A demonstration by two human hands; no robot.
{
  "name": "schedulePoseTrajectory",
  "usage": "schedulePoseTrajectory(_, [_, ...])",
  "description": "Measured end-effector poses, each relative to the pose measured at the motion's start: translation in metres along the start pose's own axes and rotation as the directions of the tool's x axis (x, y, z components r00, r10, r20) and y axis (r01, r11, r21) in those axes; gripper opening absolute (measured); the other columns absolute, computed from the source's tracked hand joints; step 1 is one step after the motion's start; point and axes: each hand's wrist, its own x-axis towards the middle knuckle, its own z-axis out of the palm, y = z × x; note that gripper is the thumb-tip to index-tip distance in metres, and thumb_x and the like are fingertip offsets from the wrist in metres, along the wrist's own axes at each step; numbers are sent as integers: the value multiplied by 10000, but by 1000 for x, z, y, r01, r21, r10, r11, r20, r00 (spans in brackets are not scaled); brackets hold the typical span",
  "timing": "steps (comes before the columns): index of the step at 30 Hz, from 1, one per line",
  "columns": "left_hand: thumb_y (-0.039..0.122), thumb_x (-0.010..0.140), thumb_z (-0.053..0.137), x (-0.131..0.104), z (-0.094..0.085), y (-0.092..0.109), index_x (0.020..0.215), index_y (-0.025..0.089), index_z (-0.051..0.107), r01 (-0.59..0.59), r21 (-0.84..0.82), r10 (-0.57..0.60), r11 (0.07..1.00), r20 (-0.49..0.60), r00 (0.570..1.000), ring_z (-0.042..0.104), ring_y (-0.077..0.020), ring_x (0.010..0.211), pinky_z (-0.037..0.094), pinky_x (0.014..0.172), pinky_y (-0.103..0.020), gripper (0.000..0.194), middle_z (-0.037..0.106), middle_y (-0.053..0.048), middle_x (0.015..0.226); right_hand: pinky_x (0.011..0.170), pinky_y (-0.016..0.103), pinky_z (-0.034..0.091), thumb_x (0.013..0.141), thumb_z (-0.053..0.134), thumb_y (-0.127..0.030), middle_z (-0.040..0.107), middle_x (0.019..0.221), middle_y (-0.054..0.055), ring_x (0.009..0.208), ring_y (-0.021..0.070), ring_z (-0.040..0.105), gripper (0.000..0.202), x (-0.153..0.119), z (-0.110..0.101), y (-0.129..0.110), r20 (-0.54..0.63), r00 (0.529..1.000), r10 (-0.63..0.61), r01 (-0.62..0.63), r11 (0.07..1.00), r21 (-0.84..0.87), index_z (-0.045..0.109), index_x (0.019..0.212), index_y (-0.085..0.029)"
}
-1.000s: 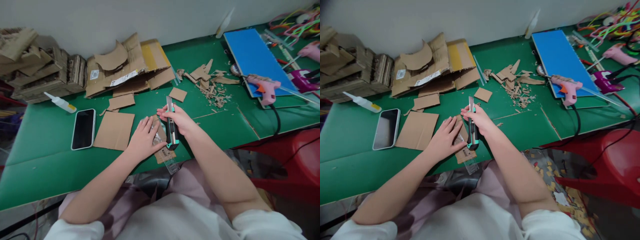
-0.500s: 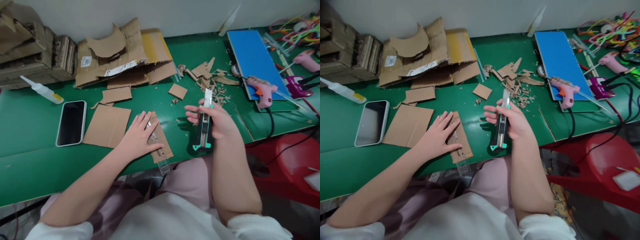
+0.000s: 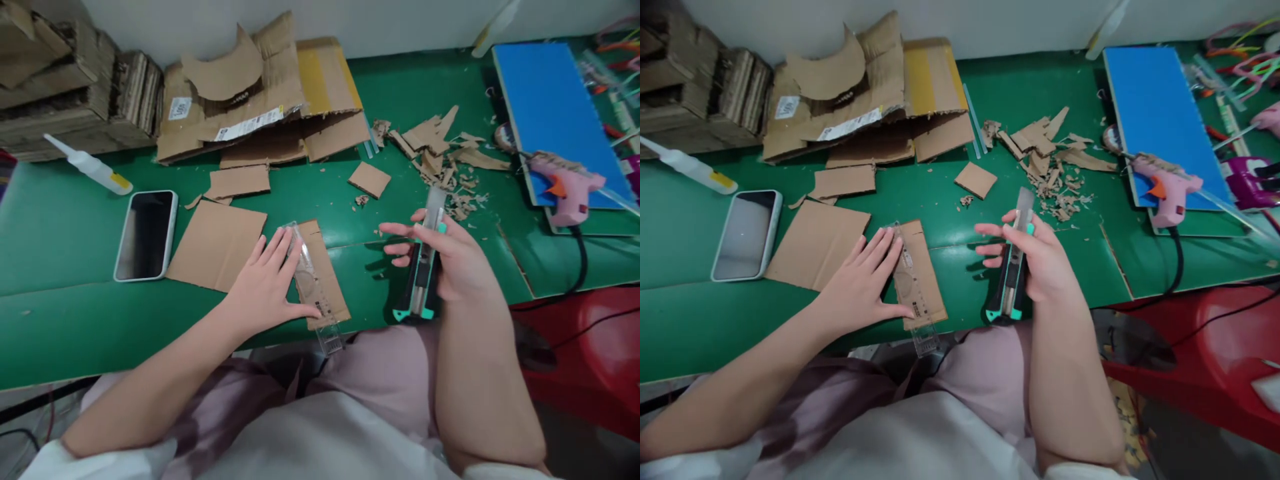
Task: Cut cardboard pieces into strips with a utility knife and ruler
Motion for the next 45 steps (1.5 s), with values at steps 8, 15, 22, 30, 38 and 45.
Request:
schedulePoseTrajectory(8, [777, 682, 460, 5, 3, 5, 1410, 32, 256, -33, -91, 33, 995, -2, 999, 189, -356, 1396, 218, 1115, -521, 1061, 247, -251, 1481, 437, 236, 497, 797, 576, -404, 614, 1194, 90, 509, 89, 620, 251, -16, 35, 9, 377, 909, 176, -103, 973, -206, 443, 892, -214])
schedulePoseTrajectory(15, [739, 692, 506, 11, 5, 7, 1367, 26, 298, -73, -153, 67, 985, -43, 997, 217, -348, 1389, 241, 1111, -525, 1004, 285, -268, 1460, 465, 234, 508, 831, 531, -349, 615, 1172, 82, 463, 60, 588, 176, -14, 37, 10, 395, 905, 158, -66, 970, -236, 449, 892, -206])
schedulePoseTrajectory(22, [727, 707, 506, 12, 4, 7, 1380, 44, 283, -61, -157, 59, 986, -22, 998, 220, -339, 1390, 230, 1116, -522, 985, 284, -256, 1465, 481, 229, 511, 855, 493, -308, 603, 1173, 76, 470, 58, 592, 121, -15, 37, 6, 401, 896, 191, -75, 955, -288, 433, 891, -209])
schedulePoseTrajectory(30, [739, 724, 465, 13, 3, 9, 1376, 0, 303, -52, -102, 55, 993, 24, 998, 206, -346, 1393, 212, 1117, -517, 999, 248, -244, 1482, 481, 216, 498, 867, 488, -293, 572, 1240, 77, 469, 41, 587, 111, -16, 38, 6, 411, 892, 189, -64, 952, -298, 431, 895, -203])
schedulePoseTrajectory(38, [767, 718, 423, 11, 1, 14, 1405, -18, 256, -46, -22, 48, 999, 58, 997, 162, -368, 1401, 119, 1123, -544, 1056, 201, -245, 1495, 503, 221, 501, 884, 475, -282, 595, 1203, 69, 469, 43, 588, 92, -17, 38, 3, 398, 895, 200, -70, 946, -318, 431, 903, -204])
schedulePoseTrajectory(45, [762, 735, 399, 10, 4, 15, 1403, -24, 251, -45, -23, 46, 999, 48, 998, 178, -359, 1400, 118, 1127, -524, 1043, 212, -250, 1491, 492, 213, 500, 883, 476, -289, 621, 1117, 65, 460, 43, 579, 98, -16, 39, 3, 388, 900, 197, -57, 938, -343, 444, 911, -200])
